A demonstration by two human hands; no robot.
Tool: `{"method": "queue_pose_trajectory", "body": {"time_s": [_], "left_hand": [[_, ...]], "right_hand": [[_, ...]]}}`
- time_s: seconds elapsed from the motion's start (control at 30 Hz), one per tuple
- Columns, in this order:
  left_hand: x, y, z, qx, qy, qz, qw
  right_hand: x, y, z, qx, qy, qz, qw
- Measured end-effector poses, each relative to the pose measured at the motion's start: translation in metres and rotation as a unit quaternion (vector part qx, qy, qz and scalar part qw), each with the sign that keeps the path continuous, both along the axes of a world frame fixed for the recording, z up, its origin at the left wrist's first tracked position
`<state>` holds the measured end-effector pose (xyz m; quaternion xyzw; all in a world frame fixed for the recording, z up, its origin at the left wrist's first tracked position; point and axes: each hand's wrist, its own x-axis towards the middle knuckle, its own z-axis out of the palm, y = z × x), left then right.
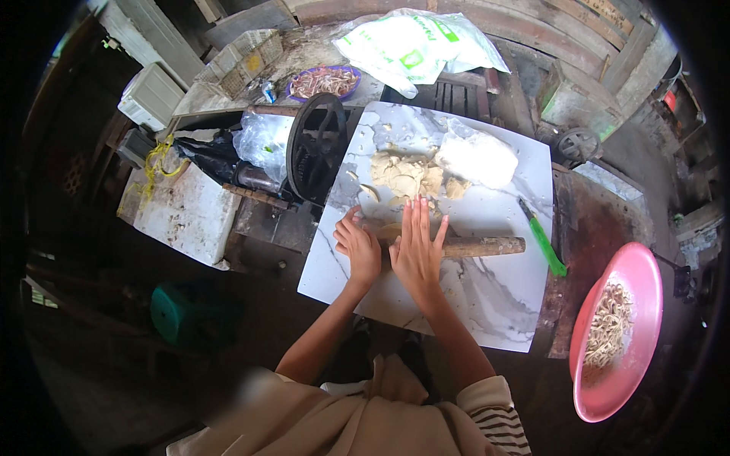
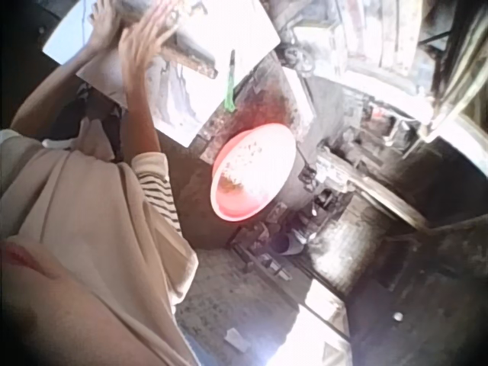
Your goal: The person flattens dough on a board, cuts it into pieces with a knife, and feeds the pieces into a manual noodle press to create noodles into a bowl.
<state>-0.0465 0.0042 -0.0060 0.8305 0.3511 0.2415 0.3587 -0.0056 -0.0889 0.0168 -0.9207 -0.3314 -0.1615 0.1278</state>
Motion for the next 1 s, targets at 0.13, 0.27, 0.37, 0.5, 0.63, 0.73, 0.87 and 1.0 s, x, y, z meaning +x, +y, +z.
{"method": "queue_pose_trajectory", "body": {"time_s": [0.13, 0.27, 0.37, 0.5, 0.63, 0.73, 0.87, 1.0], "left_hand": [[0.010, 0.006, 0.004, 0.014, -0.015, 0.000, 1.000], [0.049, 0.026, 0.007, 0.067, -0.025, 0.019, 0.997], [0.073, 0.036, 0.011, 0.088, -0.030, 0.034, 0.995], [0.063, 0.032, 0.005, 0.096, -0.008, 0.035, 0.995], [0.025, 0.017, 0.000, 0.037, -0.001, -0.003, 0.999], [0.024, 0.016, 0.002, 0.029, -0.015, -0.010, 0.999], [0.054, 0.027, 0.010, 0.063, -0.010, 0.002, 0.998], [0.069, 0.034, 0.011, 0.082, -0.009, 0.010, 0.997]], "right_hand": [[0.003, 0.004, 0.003, -0.009, -0.012, -0.009, 1.000], [0.038, 0.025, 0.011, 0.018, -0.039, -0.026, 0.999], [0.061, 0.037, 0.011, 0.047, -0.057, -0.043, 0.996], [0.047, 0.033, 0.009, 0.013, -0.044, -0.053, 0.998], [0.009, 0.016, -0.006, -0.006, -0.007, -0.044, 0.999], [0.013, 0.019, -0.001, 0.006, -0.018, -0.046, 0.999], [0.041, 0.030, 0.002, 0.017, -0.050, -0.060, 0.997], [0.056, 0.040, 0.008, 0.029, -0.058, -0.073, 0.995]]}}
